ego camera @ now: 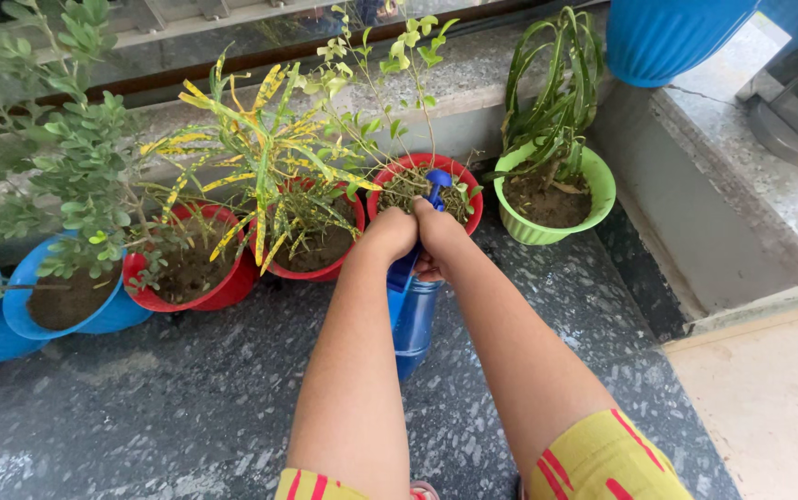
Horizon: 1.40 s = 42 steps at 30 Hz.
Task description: The person uses a blue handheld pressure sprayer to water several potted plants arranged on a tiled balcony floor. The person moves the sprayer from one pot to the next, applying water to the soil and foliage of each plant in sequence.
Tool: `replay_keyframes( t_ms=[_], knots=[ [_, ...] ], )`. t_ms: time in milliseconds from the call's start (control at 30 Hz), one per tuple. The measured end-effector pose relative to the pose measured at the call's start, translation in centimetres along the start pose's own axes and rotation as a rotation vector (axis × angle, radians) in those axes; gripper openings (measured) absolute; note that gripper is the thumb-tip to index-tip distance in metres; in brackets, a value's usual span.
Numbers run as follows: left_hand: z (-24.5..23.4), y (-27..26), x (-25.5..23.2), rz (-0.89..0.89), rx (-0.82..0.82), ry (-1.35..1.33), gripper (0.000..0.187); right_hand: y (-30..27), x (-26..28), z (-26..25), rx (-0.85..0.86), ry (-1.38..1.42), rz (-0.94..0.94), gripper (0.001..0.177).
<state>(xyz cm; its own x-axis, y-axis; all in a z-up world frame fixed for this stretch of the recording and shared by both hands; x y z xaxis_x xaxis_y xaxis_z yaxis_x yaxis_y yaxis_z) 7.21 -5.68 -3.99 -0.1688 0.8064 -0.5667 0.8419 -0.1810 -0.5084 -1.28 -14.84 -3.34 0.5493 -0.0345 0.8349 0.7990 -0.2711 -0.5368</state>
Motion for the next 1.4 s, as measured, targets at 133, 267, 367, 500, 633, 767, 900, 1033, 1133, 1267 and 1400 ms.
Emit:
replay_keyframes(
  t_ms=[133, 267, 367, 500, 633, 767, 900, 1033, 1133, 1267, 1400],
  knots=[
    [-0.3, -1.0, -0.8, -0.015, -0.018, -0.027, 0.065, -0.9, 0.1, 0.0, 0.028, 0.028, 0.037, 0.090],
    [-0.9, -2.5, -1.2, -0.078, -0.008, -0.097, 0.078, -2.1, 1.1, -0.2, 0.026, 0.037, 0.057, 0.100],
    [-1.2, -2.3, -1.0, -0.049, -0.025, -0.073, 0.076, -2.3, 1.5, 0.2, 0.037, 0.021, 0.032, 0.097],
    [-1.2, -1.2, -0.6, 0.028, -0.061, -0.054, 0.066, -1.7, 1.1, 1.0, 0.062, 0.010, 0.042, 0.090],
    [-0.4, -0.2, -1.0, 0.053, -0.067, 0.005, 0.057, -0.7, 0.8, 0.0, 0.039, -0.019, 0.049, 0.082],
    [0.2, 0.3, -1.6, 0.056, -0.080, -0.026, 0.053, -0.1, 0.4, -0.9, 0.074, -0.022, 0.061, 0.080],
    [0.6, -0.3, -2.2, 0.057, -0.099, -0.038, 0.052, -0.7, 0.7, -1.7, 0.055, -0.026, 0.056, 0.081],
    [0.7, -2.6, -2.1, -0.031, -0.067, -0.183, 0.066, -1.6, 0.4, -1.8, 0.045, -0.030, 0.092, 0.095],
    [1.3, -3.2, -2.4, -0.048, -0.079, -0.186, 0.071, -1.4, 0.1, -2.7, 0.006, -0.008, 0.099, 0.097],
    [2.0, -2.3, -2.3, 0.011, -0.099, -0.171, 0.067, -1.2, 0.4, -3.4, -0.038, -0.027, 0.059, 0.095],
    [2.0, -1.0, -1.4, 0.066, -0.140, -0.117, 0.059, -2.0, 0.8, -3.1, -0.139, -0.033, 0.002, 0.080]
  ],
)
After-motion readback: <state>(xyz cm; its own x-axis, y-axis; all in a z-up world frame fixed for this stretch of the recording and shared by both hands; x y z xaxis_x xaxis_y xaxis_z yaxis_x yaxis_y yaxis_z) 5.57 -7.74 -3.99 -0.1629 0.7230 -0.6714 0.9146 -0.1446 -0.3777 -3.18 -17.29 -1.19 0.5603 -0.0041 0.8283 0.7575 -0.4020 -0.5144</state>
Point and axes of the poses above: each hand's wrist, its own y-axis towards the middle knuckle, its own z-axis out of the palm, x = y × z, the point moved 9 cm from there along y, towards the middle knuckle, and after that the axes turned 11 degrees about -z, right-handed, at the moved point
